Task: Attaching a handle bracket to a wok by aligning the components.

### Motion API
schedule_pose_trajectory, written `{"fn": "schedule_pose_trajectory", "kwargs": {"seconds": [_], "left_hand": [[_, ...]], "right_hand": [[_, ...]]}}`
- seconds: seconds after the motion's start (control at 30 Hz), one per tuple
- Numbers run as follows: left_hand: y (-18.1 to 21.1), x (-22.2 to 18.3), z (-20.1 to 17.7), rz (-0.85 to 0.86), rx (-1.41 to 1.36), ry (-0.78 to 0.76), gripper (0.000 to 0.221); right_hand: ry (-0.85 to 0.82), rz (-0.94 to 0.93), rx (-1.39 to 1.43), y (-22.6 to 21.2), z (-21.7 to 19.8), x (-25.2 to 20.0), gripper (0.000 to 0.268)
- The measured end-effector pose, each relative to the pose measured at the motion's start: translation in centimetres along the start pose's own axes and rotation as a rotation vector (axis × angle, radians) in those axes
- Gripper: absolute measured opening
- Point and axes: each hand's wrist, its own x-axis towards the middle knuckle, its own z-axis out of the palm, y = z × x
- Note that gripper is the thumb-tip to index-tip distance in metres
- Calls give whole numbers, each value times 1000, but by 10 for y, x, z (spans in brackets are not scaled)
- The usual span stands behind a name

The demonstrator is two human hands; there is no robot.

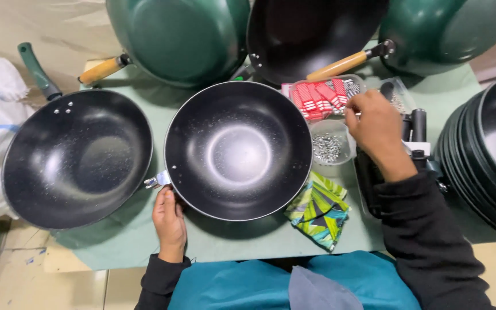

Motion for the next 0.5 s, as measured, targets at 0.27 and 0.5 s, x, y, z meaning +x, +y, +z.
{"fn": "schedule_pose_trajectory", "kwargs": {"seconds": [0.27,0.5], "left_hand": [[6,-1,-6,-36,66,10,18],[46,-21,-7,-100,251,9,15]], "right_hand": [[-223,-122,950,-152,-12,18,10],[-441,-214,1181,-265,34,3,6]]}}
